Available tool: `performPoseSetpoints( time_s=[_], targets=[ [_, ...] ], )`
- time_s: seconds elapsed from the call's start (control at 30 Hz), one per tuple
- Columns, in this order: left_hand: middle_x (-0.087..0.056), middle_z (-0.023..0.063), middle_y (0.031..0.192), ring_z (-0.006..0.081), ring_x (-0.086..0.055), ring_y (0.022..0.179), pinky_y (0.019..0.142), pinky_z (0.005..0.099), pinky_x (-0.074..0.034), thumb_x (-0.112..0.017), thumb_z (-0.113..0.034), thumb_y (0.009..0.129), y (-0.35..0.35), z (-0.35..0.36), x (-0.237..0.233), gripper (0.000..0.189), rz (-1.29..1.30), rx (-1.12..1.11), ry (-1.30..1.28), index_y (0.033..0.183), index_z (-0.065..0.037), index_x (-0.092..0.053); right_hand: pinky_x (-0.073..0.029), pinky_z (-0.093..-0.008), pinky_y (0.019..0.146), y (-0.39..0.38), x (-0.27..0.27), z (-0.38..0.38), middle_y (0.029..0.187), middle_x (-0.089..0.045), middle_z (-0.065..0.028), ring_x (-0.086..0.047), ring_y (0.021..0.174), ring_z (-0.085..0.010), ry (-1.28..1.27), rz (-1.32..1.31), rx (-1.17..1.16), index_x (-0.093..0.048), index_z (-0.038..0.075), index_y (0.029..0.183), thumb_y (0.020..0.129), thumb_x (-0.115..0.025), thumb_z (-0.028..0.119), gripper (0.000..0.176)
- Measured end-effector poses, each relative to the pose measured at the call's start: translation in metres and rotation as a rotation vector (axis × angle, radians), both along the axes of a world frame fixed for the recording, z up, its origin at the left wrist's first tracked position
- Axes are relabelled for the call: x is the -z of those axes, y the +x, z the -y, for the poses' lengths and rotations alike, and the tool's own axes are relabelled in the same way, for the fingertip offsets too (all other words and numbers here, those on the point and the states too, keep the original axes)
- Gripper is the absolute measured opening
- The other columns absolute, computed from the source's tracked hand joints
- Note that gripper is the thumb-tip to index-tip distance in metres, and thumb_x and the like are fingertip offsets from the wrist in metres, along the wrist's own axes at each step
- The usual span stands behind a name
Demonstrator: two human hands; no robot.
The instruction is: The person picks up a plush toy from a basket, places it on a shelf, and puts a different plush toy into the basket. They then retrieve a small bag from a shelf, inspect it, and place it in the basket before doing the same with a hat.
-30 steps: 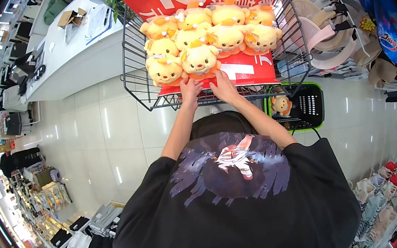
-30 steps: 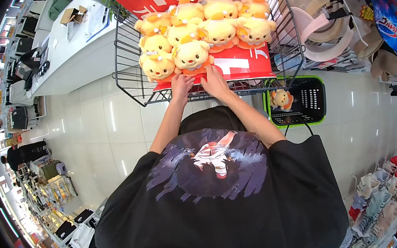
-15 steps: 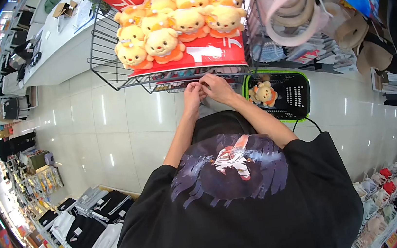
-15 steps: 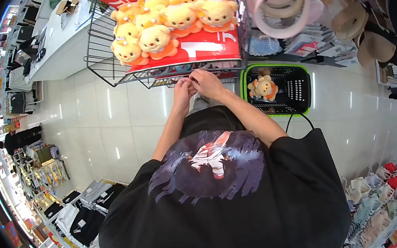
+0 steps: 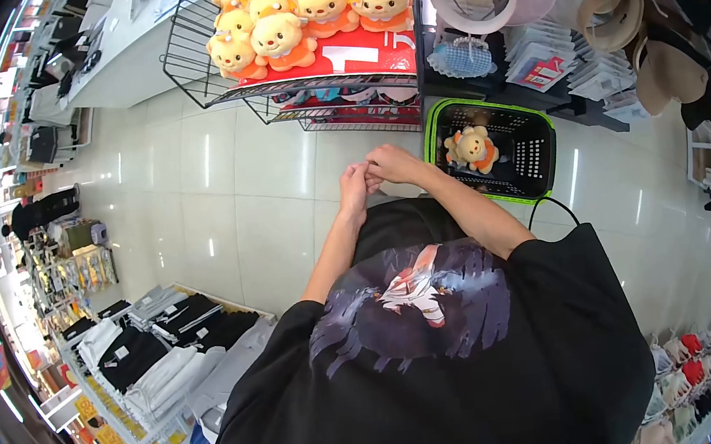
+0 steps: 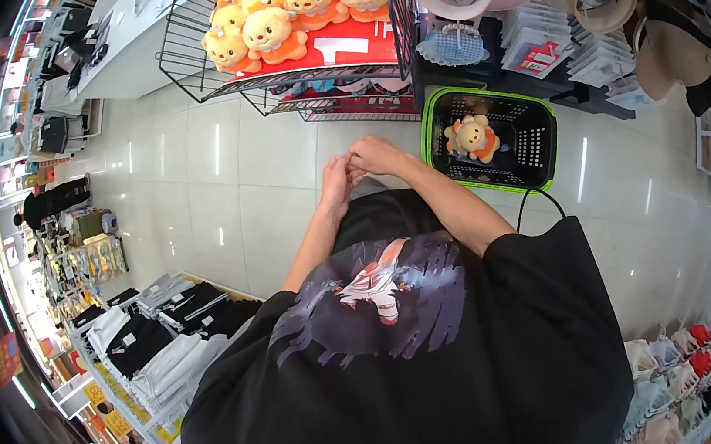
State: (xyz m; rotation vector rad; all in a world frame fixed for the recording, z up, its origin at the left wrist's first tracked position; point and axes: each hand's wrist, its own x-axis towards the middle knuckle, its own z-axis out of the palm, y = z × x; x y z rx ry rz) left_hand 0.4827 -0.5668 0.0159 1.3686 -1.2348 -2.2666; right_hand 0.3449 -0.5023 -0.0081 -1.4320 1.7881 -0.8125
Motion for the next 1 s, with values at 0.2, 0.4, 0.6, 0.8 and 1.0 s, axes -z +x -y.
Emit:
performPoseSetpoints(
  time_s=[0.2,0.4,0.6,0.8,1.0],
  targets=[
    [-0.064,0.0068,0.081,0.0133,-0.062,0.070,0.063,0.0239,-0.050,-0.049,-0.021,0.096,0.033,-0.018,-0.003,0.017,0.042,0.028,0.033,0.096,-0.005,-0.054,-0.049,-0.0480,0.067,0.027,0.000,-0.021,0.077,-0.065,-0.0214,-0.063,0.074,-0.0404,-0.036,0.043,-0.019,-0.066,0.003,0.079,0.083,-0.056,0.025,0.024],
    [-0.065,0.0054,0.081,0.0128,-0.063,0.071,0.062,0.0235,-0.050,-0.048,-0.023,0.097,0.066,-0.040,0.010,0.018,0.060,0.117,0.111,0.096,-0.007,-0.056,-0.048,-0.0472,0.065,0.055,0.012,-0.045,0.076,-0.065,-0.0216,-0.062,0.072,-0.0399,0.087,-0.051,-0.126,-0.067,0.003,0.085,0.084,-0.056,0.024,0.024],
    [-0.066,0.0048,0.081,0.0122,-0.063,0.070,0.062,0.0233,-0.050,-0.046,-0.023,0.096,0.119,-0.090,0.074,0.022,0.179,0.283,0.269,0.097,-0.006,-0.060,-0.050,-0.0464,0.071,0.116,0.046,-0.112,0.082,-0.066,-0.0211,-0.063,0.078,-0.0397,0.240,-0.012,-0.031,-0.069,0.004,0.083,0.085,-0.054,0.028,0.027],
    [-0.065,0.0032,0.082,0.0103,-0.059,0.069,0.061,0.0229,-0.048,-0.048,-0.026,0.094,0.171,-0.171,0.135,0.026,0.256,0.711,0.277,0.098,-0.005,-0.064,-0.050,-0.0452,0.074,0.177,0.099,-0.221,0.084,-0.067,-0.0198,-0.065,0.084,-0.0366,0.541,0.074,0.018,-0.070,0.005,0.086,0.086,-0.056,0.027,0.026],
    [-0.067,0.0046,0.089,0.0116,-0.061,0.074,0.063,0.0246,-0.048,-0.046,-0.023,0.095,0.155,-0.170,0.131,0.026,0.193,0.687,0.126,0.102,-0.005,-0.063,-0.050,-0.0438,0.072,0.157,0.064,-0.220,0.078,-0.067,-0.0185,-0.066,0.078,-0.0340,0.614,0.154,0.164,-0.070,0.004,0.079,0.088,-0.055,0.032,0.033]
  ],
)
